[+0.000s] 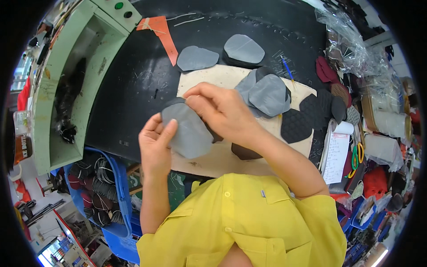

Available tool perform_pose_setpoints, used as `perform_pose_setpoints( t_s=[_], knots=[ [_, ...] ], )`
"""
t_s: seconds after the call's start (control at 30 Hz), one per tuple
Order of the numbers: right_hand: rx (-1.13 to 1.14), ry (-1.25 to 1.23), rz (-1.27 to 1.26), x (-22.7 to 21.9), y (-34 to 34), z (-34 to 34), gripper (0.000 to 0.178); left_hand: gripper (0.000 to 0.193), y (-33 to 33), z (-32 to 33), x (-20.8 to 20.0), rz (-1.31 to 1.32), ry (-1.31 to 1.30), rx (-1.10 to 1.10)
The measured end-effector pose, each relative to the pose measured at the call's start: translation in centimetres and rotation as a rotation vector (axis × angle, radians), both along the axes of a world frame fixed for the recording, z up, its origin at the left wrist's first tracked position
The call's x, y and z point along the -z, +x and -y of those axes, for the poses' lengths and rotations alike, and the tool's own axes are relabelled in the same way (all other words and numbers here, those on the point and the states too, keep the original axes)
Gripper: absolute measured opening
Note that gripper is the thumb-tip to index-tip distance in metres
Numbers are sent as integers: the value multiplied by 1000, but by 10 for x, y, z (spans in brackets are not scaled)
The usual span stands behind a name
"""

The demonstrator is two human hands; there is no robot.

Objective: The person assembles a shoe component by layering multiple pieces of black and grey foam onto a base. They pick up individual foam pieces, align them, and press them together to form a stack. The person then places the assembled stack into a blue plastic crate.

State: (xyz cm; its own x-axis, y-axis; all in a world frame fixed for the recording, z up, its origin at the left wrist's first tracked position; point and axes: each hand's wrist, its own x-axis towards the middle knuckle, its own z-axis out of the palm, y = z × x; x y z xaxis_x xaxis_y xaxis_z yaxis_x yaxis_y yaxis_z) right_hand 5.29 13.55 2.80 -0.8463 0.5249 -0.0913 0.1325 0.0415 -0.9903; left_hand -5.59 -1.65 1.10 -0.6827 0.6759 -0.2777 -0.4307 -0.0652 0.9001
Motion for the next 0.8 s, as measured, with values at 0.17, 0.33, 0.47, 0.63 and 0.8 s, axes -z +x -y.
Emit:
perform_pose_setpoints(
  t_s=[0.17, 0.33, 0.47, 0.63, 0.8],
  knots=[
    [-21, 1052, 157, 42, 31, -10, 31, 25, -61, 30, 52, -81, -175, -90],
    [-17, 1034, 307, 52, 34, -10, 27, 29, -80, 30, 64, -1297, -623, -279],
    [7, 461, 272, 45, 36, -16, 18, 17, -29, 20, 41, -1546, -261, -154],
    [38, -279, 39, 23, 25, -9, 18, 45, 33, -15, 24, -1180, -96, 152],
    [12, 222, -183, 6, 21, 9, 31, 31, 35, -10, 6, -119, 111, 147]
  ],
)
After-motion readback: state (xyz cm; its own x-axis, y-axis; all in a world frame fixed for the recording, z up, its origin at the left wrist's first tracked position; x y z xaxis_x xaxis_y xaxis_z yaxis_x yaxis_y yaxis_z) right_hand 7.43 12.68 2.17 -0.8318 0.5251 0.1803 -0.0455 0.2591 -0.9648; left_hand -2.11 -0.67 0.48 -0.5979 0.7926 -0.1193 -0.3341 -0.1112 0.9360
